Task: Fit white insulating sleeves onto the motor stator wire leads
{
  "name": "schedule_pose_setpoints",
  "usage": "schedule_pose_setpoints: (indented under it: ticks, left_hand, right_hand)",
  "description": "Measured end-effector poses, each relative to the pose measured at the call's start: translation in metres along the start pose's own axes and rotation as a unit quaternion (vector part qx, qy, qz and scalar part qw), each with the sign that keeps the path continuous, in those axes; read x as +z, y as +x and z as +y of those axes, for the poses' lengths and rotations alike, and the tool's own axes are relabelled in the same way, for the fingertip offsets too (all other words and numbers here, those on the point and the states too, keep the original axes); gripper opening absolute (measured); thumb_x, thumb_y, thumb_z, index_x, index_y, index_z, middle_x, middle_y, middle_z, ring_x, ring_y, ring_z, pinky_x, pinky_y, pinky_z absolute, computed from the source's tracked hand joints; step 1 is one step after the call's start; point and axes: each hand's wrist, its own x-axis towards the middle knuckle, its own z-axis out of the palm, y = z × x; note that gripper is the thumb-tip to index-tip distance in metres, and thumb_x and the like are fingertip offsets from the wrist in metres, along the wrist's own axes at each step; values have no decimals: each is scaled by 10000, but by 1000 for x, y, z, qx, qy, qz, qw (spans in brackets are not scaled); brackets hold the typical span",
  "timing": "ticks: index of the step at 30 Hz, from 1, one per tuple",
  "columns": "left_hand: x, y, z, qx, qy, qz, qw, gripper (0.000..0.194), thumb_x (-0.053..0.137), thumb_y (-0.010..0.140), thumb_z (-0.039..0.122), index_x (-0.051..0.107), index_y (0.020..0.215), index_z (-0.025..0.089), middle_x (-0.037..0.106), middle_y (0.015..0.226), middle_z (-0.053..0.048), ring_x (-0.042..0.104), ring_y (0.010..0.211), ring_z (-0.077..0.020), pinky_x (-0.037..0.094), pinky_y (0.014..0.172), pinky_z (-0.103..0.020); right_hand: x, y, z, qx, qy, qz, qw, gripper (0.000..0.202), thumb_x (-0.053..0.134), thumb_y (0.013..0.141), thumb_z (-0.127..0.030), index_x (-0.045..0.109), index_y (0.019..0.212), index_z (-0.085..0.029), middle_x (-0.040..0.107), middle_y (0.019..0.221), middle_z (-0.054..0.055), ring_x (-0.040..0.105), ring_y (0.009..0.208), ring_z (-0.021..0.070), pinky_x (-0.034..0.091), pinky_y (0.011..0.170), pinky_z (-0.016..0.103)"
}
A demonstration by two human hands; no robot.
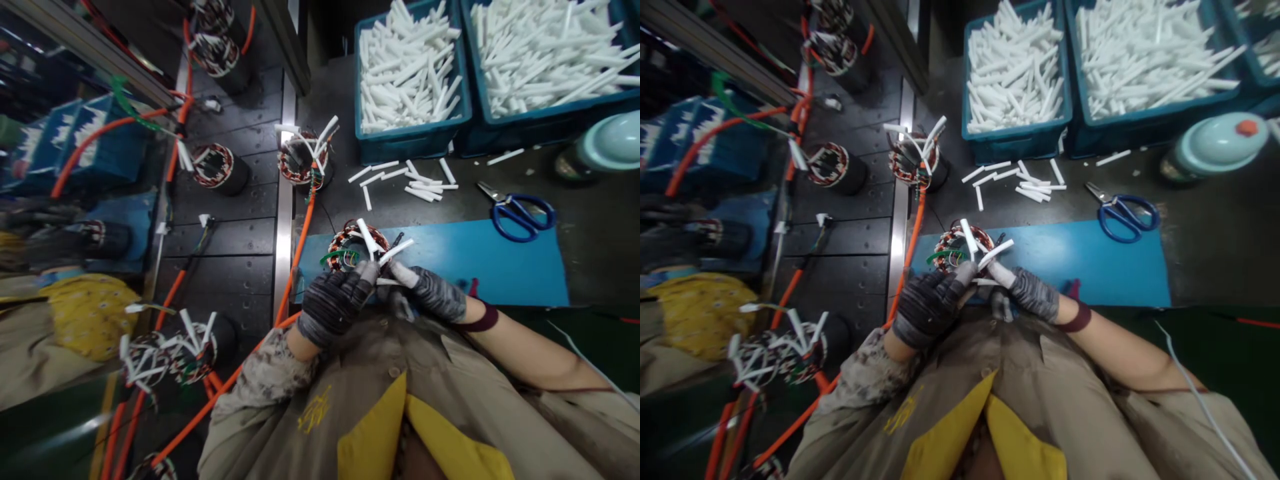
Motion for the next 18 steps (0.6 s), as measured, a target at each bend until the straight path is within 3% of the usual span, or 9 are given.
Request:
schedule_pose_setpoints:
  ticks: [2,5,8,12,15,18]
  left_hand:
    - [-2,3,-2,-41,-31,-44,998,604,729,910,455,621,1421,153,770,1175,-142,714,1073,-311,537,936,-443]
    - [9,5,-5,-86,-76,-78,990,732,804,798,539,626,1397,156,702,1336,-170,641,1261,-369,480,1086,-522]
    - [28,2,-1,-105,-70,-64,990,511,818,792,371,681,1253,197,749,1245,-126,694,1188,-347,504,1104,-569]
    - [40,-2,4,-87,-102,-38,990,226,794,813,317,733,1005,215,780,926,-88,759,924,-323,590,1026,-611]
    - [25,3,-6,-90,-131,-23,987,258,791,840,421,760,982,208,785,942,-121,767,943,-337,618,1014,-584]
    - [-10,4,-28,-120,-238,-49,963,383,685,928,555,765,1114,230,813,1044,-68,787,957,-271,687,871,-421]
  right_hand:
    - [-16,-7,4,4,15,49,999,706,390,996,-765,800,828,-216,748,641,40,691,558,169,573,613,294]
    - [-47,-17,19,-30,-8,223,974,631,473,968,-760,779,1042,-213,790,773,49,717,654,187,591,698,330]
    - [-64,-21,40,-25,-110,313,943,574,488,981,-710,761,1045,-208,794,805,67,724,676,217,601,724,390]
    - [-60,-22,62,-46,-255,362,896,522,533,953,-682,771,1040,-226,817,991,120,765,934,330,573,937,553]
    - [-58,-23,74,-72,-303,363,878,459,526,965,-649,766,1043,-266,819,1050,116,764,992,356,572,959,575]
    - [-62,-21,83,-77,-317,361,873,459,505,965,-647,757,1044,-272,818,1062,127,768,1003,385,580,964,615]
